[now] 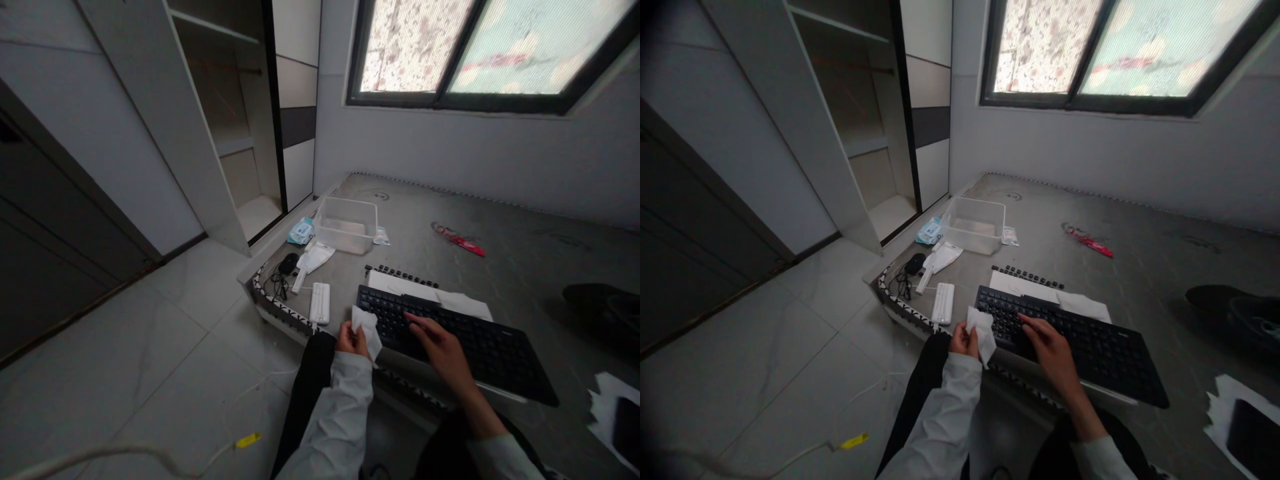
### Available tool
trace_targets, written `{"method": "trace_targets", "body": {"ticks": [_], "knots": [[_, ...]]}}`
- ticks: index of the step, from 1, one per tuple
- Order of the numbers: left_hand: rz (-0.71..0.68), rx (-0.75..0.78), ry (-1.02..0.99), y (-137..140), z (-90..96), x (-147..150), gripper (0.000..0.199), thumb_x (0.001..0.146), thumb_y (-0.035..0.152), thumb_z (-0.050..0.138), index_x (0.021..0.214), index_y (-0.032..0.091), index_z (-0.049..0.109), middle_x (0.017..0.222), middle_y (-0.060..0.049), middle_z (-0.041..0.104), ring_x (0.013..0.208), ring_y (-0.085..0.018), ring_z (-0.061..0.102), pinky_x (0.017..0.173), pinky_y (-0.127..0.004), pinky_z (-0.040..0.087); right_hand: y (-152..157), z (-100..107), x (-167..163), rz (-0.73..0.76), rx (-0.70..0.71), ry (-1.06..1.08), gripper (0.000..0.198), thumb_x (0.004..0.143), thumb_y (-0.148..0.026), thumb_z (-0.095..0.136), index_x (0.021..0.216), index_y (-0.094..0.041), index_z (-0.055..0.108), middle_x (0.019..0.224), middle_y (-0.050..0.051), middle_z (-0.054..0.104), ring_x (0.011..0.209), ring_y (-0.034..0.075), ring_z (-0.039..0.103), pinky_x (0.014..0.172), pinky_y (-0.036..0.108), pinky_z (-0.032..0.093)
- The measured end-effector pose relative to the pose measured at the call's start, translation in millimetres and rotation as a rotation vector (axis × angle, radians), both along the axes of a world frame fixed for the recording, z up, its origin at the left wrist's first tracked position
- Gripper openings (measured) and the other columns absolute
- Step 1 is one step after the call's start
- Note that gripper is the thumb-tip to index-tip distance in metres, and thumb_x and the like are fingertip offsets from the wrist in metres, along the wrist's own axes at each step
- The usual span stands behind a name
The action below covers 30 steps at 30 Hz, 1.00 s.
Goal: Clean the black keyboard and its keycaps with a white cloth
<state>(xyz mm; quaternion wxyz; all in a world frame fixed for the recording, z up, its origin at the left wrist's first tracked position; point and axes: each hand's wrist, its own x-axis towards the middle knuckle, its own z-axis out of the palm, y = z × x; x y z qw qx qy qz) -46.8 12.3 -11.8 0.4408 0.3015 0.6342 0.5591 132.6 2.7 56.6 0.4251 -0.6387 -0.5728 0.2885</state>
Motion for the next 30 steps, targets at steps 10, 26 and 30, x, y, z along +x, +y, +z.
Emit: {"method": "trace_targets", "body": {"ticks": [10, 26, 30], "knots": [[-0.024, 0.097, 0.499, 4.1, -1.7, -8.4, 0.024, 0.081, 0.014, 0.048, 0.099, 0.018, 0.063, 0.093, -0.014, 0.073, 0.088, -0.026, 0.069, 0.078, -0.033, 0.053, 80.4, 34.2, -32.6, 0.247, -0.122, -0.320, 0.019, 0.077, -0.038, 0.069, 0.087, -0.025, 0.079, 0.089, 0.004, 0.081, 0.087, 0.025, 0.074, 0.086, 0.038, 0.053], [-0.086, 0.149, 0.517, 4.0, 1.0, -13.9, 0.025, 0.081, 0.013, 0.045, 0.095, 0.018, 0.066, 0.091, -0.013, 0.072, 0.087, -0.025, 0.069, 0.079, -0.034, 0.053, 91.2, 15.6, -46.8, 0.197, -0.223, -0.406, 0.018, 0.077, -0.035, 0.069, 0.081, -0.020, 0.078, 0.077, 0.005, 0.080, 0.074, 0.021, 0.072, 0.070, 0.028, 0.051], [-0.075, 0.129, 0.507, 3.5, 5.5, -14.1, 0.025, 0.081, 0.013, 0.046, 0.094, 0.018, 0.066, 0.090, -0.013, 0.073, 0.084, -0.025, 0.069, 0.078, -0.035, 0.054, 93.3, 21.2, -48.2, 0.220, -0.230, -0.444, 0.018, 0.078, -0.034, 0.068, 0.081, -0.021, 0.079, 0.080, 0.005, 0.080, 0.077, 0.022, 0.073, 0.072, 0.028, 0.050]]}}
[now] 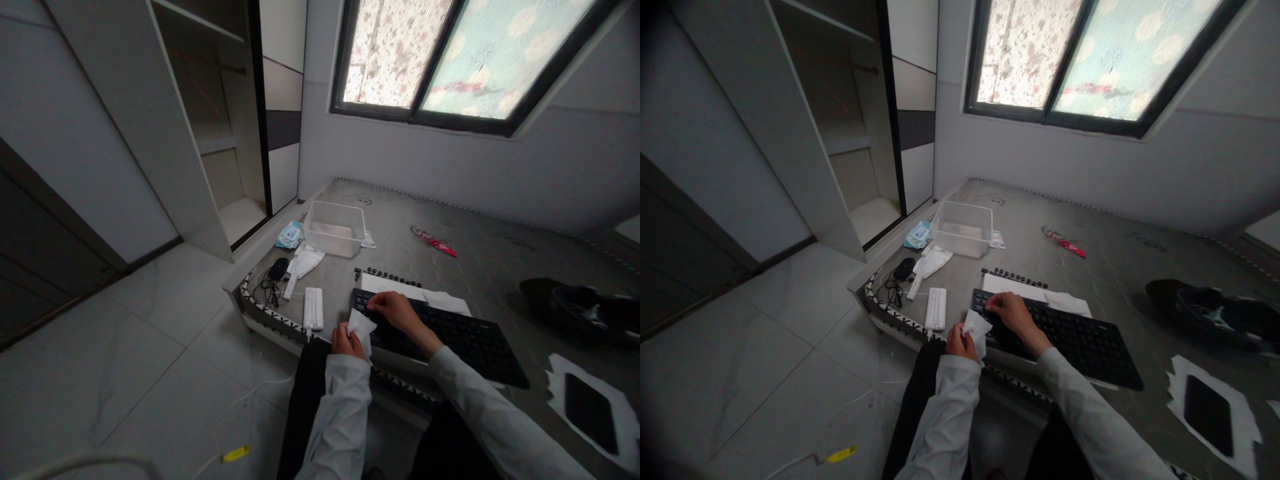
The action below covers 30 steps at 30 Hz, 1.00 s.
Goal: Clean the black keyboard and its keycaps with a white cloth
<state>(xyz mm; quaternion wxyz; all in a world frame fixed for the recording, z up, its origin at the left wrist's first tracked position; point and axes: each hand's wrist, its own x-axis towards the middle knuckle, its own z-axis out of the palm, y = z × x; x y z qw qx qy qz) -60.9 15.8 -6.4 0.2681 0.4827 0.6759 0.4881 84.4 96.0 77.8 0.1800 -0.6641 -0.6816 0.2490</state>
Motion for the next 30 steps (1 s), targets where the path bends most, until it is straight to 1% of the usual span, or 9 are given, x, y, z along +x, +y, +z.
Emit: {"method": "trace_targets", "body": {"ticks": [3, 8, 16, 19, 23, 27, 30], "knots": [[0.009, -0.006, -0.003, 0.3, 1.1, 0.5, 0.025, 0.081, 0.014, 0.045, 0.093, 0.020, 0.067, 0.088, -0.011, 0.072, 0.082, -0.024, 0.068, 0.077, -0.034, 0.053, 0.4, 0.5, -0.3, 0.001, 0.000, 0.001, 0.018, 0.078, -0.034, 0.067, 0.082, -0.021, 0.080, 0.081, 0.005, 0.081, 0.078, 0.022, 0.073, 0.073, 0.029, 0.050], [-0.002, -0.013, -0.040, 0.9, 0.0, 0.8, 0.025, 0.081, 0.016, 0.047, 0.094, 0.021, 0.068, 0.089, -0.011, 0.072, 0.080, -0.023, 0.067, 0.076, -0.033, 0.053, -0.3, -4.5, -0.8, 0.008, -0.021, 0.050, 0.022, 0.080, -0.036, 0.066, 0.082, -0.019, 0.080, 0.082, 0.007, 0.081, 0.080, 0.024, 0.074, 0.073, 0.031, 0.050], [-0.032, 0.016, -0.053, 3.2, -4.9, 0.5, 0.026, 0.083, 0.014, 0.045, 0.095, 0.019, 0.068, 0.088, -0.012, 0.072, 0.081, -0.025, 0.067, 0.077, -0.035, 0.053, -4.8, -8.6, -5.5, -0.023, 0.033, 0.025, 0.020, 0.081, -0.033, 0.065, 0.083, -0.019, 0.079, 0.083, 0.008, 0.081, 0.080, 0.024, 0.073, 0.074, 0.032, 0.050], [-0.013, -0.012, -0.062, 4.6, -9.2, 3.3, 0.024, 0.083, 0.015, 0.047, 0.092, 0.018, 0.069, 0.087, -0.013, 0.072, 0.083, -0.026, 0.067, 0.079, -0.036, 0.053, -7.3, -12.9, -5.2, -0.036, 0.071, 0.012, 0.019, 0.082, -0.032, 0.064, 0.085, -0.020, 0.079, 0.083, 0.007, 0.080, 0.079, 0.023, 0.072, 0.074, 0.031, 0.051], [0.036, -0.079, -0.091, 6.1, -16.0, 6.4, 0.024, 0.086, 0.020, 0.049, 0.096, 0.018, 0.071, 0.090, -0.013, 0.072, 0.089, -0.026, 0.069, 0.082, -0.035, 0.054, -5.3, -22.1, -1.0, -0.071, 0.129, -0.008, 0.019, 0.079, -0.034, 0.067, 0.083, -0.020, 0.079, 0.090, 0.008, 0.079, 0.087, 0.024, 0.071, 0.079, 0.033, 0.051], [0.023, -0.123, -0.109, 7.7, -22.1, 5.4, 0.024, 0.086, 0.021, 0.050, 0.098, 0.019, 0.071, 0.094, -0.012, 0.073, 0.090, -0.025, 0.069, 0.084, -0.034, 0.054, -1.0, -28.1, 3.1, -0.081, 0.078, 0.038, 0.018, 0.078, -0.035, 0.068, 0.083, -0.020, 0.077, 0.087, 0.007, 0.079, 0.084, 0.022, 0.071, 0.078, 0.031, 0.051], [0.040, -0.153, -0.161, 9.9, -27.1, 5.2, 0.026, 0.085, 0.021, 0.052, 0.100, 0.018, 0.072, 0.095, -0.012, 0.075, 0.092, -0.025, 0.070, 0.084, -0.034, 0.055, 0.6, -29.6, 4.3, -0.094, 0.058, 0.045, 0.019, 0.078, -0.036, 0.069, 0.083, -0.020, 0.077, 0.087, 0.006, 0.079, 0.083, 0.021, 0.071, 0.076, 0.030, 0.052]]}}
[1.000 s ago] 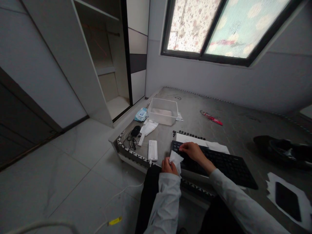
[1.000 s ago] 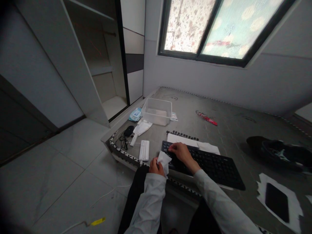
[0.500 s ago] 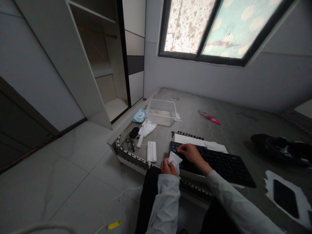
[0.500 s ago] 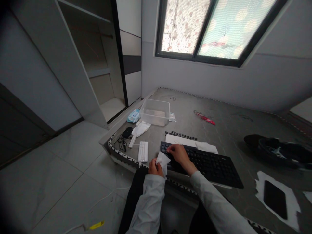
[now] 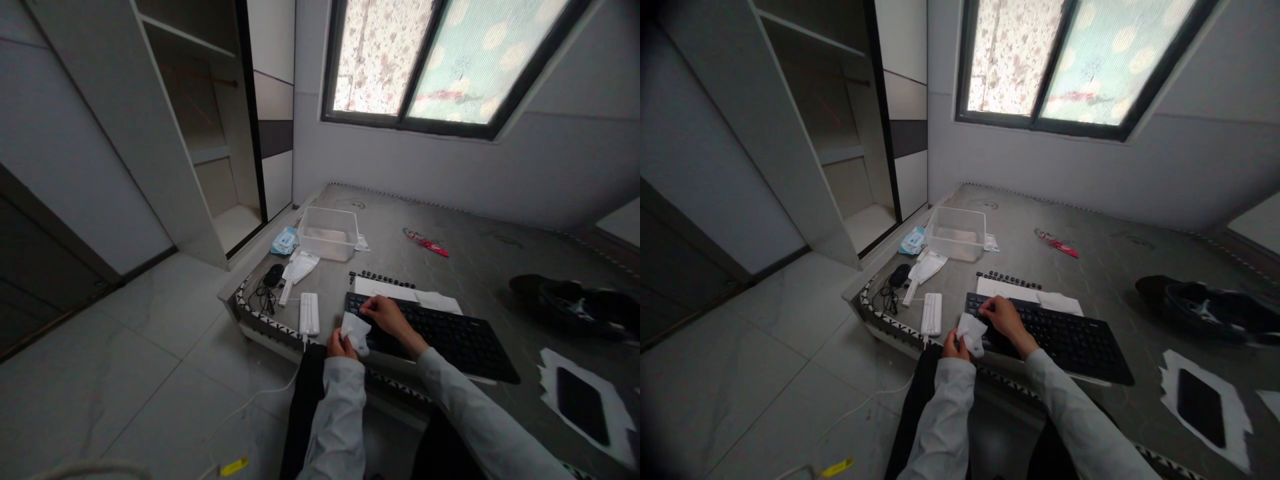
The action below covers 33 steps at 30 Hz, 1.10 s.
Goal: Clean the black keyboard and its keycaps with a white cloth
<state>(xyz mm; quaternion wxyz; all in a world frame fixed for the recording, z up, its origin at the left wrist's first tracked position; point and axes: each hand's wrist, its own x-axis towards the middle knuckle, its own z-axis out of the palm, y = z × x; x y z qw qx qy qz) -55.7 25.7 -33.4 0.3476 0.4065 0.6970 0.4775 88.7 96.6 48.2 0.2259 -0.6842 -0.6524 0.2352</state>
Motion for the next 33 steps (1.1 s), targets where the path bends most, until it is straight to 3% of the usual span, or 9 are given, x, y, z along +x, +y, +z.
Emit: {"method": "trace_targets", "body": {"ticks": [10, 20, 33], "knots": [[0.023, 0.027, -0.035, 4.2, -10.3, 3.7, 0.029, 0.078, 0.020, 0.054, 0.100, 0.013, 0.072, 0.094, -0.015, 0.074, 0.090, -0.029, 0.069, 0.085, -0.040, 0.056, -0.8, 9.6, -4.5, 0.020, -0.045, -0.109, 0.015, 0.082, -0.036, 0.067, 0.083, -0.023, 0.074, 0.092, 0.003, 0.078, 0.089, 0.020, 0.070, 0.077, 0.029, 0.048], [0.029, 0.072, -0.041, 5.9, -7.9, 0.2, 0.026, 0.075, 0.020, 0.055, 0.091, 0.016, 0.075, 0.082, -0.009, 0.068, 0.081, -0.026, 0.067, 0.080, -0.038, 0.055, 1.6, 25.6, -9.5, 0.051, -0.108, -0.189, 0.010, 0.083, -0.032, 0.069, 0.083, -0.023, 0.073, 0.089, 0.003, 0.078, 0.087, 0.019, 0.069, 0.070, 0.028, 0.043], [0.027, 0.079, -0.040, 4.6, -1.9, -3.2, 0.020, 0.075, 0.020, 0.057, 0.085, 0.016, 0.073, 0.079, -0.008, 0.066, 0.078, -0.024, 0.066, 0.076, -0.034, 0.054, -7.8, 16.2, -10.9, 0.030, 0.007, -0.177, 0.009, 0.085, -0.031, 0.067, 0.085, -0.023, 0.072, 0.098, 0.004, 0.077, 0.094, 0.020, 0.068, 0.079, 0.029, 0.045]]}}
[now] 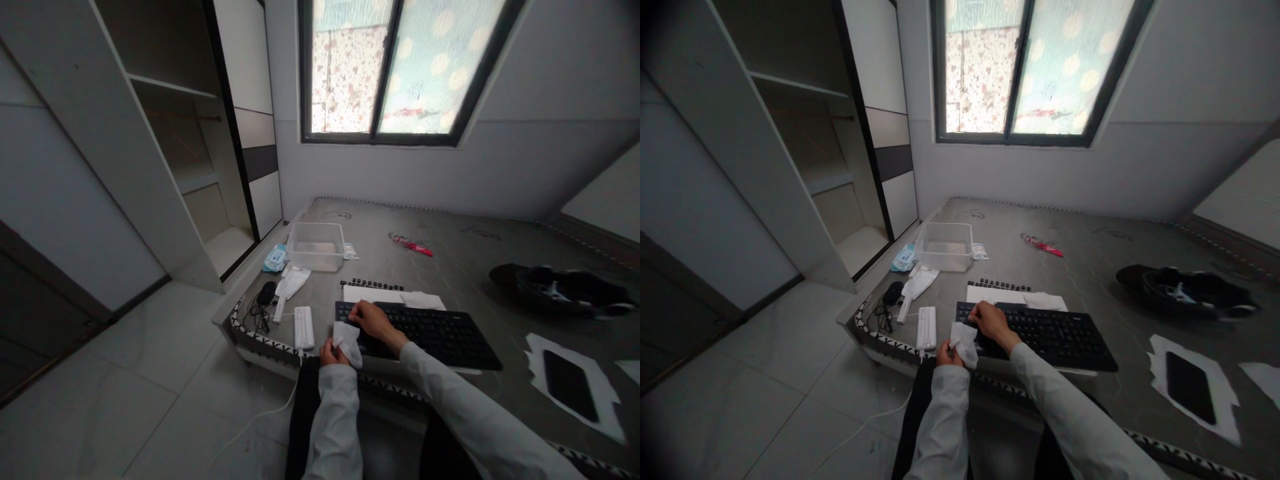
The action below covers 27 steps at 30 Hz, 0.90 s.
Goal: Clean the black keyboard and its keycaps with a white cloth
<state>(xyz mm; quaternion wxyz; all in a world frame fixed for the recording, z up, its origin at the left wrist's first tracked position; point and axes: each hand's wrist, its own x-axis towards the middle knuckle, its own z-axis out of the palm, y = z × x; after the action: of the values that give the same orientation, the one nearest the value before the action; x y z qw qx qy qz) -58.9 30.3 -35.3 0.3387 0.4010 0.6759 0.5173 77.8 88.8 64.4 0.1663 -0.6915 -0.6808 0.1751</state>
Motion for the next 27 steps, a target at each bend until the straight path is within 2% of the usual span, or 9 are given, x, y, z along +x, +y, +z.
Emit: {"method": "trace_targets", "body": {"ticks": [5, 11, 16, 21, 23, 27], "knots": [[-0.013, -0.019, 0.053, 1.8, -8.5, -0.3, 0.023, 0.079, 0.021, 0.055, 0.092, 0.017, 0.073, 0.084, -0.008, 0.068, 0.079, -0.024, 0.067, 0.075, -0.034, 0.055, -1.9, -4.2, 4.0, 0.052, 0.041, 0.026, 0.010, 0.087, -0.032, 0.065, 0.088, -0.023, 0.070, 0.098, 0.003, 0.076, 0.093, 0.019, 0.068, 0.081, 0.029, 0.044], [-0.032, -0.007, 0.062, 4.7, -16.2, -2.7, 0.023, 0.077, 0.023, 0.056, 0.091, 0.019, 0.073, 0.083, -0.010, 0.068, 0.080, -0.027, 0.068, 0.078, -0.038, 0.054, -0.2, -2.8, 7.5, 0.114, 0.062, 0.016, 0.009, 0.084, -0.029, 0.068, 0.087, -0.021, 0.071, 0.097, 0.004, 0.077, 0.094, 0.020, 0.069, 0.085, 0.031, 0.042], [0.065, 0.058, -0.132, 5.9, -12.8, 2.8, 0.024, 0.067, 0.029, 0.060, 0.083, 0.017, 0.072, 0.081, -0.010, 0.065, 0.082, -0.030, 0.065, 0.081, -0.042, 0.053, 3.3, -7.1, 7.7, 0.077, 0.063, 0.080, 0.008, 0.080, -0.028, 0.071, 0.082, -0.021, 0.072, 0.091, 0.004, 0.078, 0.088, 0.020, 0.069, 0.082, 0.031, 0.044], [0.114, 0.097, -0.280, 4.8, -12.8, 8.5, 0.032, 0.059, 0.037, 0.060, 0.082, 0.017, 0.068, 0.078, -0.007, 0.059, 0.078, -0.028, 0.062, 0.077, -0.040, 0.052, 14.2, -9.0, 25.4, -0.062, 0.147, 0.335, 0.016, 0.081, -0.033, 0.065, 0.082, -0.019, 0.073, 0.087, 0.005, 0.076, 0.081, 0.018, 0.067, 0.075, 0.028, 0.048], [0.105, 0.094, -0.276, 4.1, -14.3, 8.7, 0.032, 0.061, 0.038, 0.059, 0.083, 0.018, 0.067, 0.079, -0.007, 0.060, 0.078, -0.027, 0.063, 0.076, -0.039, 0.052, 19.8, -4.6, 38.5, -0.126, 0.193, 0.328, 0.019, 0.081, -0.035, 0.064, 0.084, -0.019, 0.073, 0.089, 0.006, 0.076, 0.081, 0.019, 0.067, 0.076, 0.029, 0.048], [0.079, 0.091, -0.244, 3.8, -17.7, 7.9, 0.032, 0.063, 0.038, 0.059, 0.086, 0.017, 0.067, 0.083, -0.009, 0.063, 0.082, -0.030, 0.065, 0.076, -0.042, 0.055, 33.6, 8.9, 65.7, -0.157, 0.216, 0.169, 0.018, 0.081, -0.035, 0.066, 0.084, -0.020, 0.075, 0.092, 0.006, 0.076, 0.085, 0.020, 0.067, 0.078, 0.029, 0.046]]}}
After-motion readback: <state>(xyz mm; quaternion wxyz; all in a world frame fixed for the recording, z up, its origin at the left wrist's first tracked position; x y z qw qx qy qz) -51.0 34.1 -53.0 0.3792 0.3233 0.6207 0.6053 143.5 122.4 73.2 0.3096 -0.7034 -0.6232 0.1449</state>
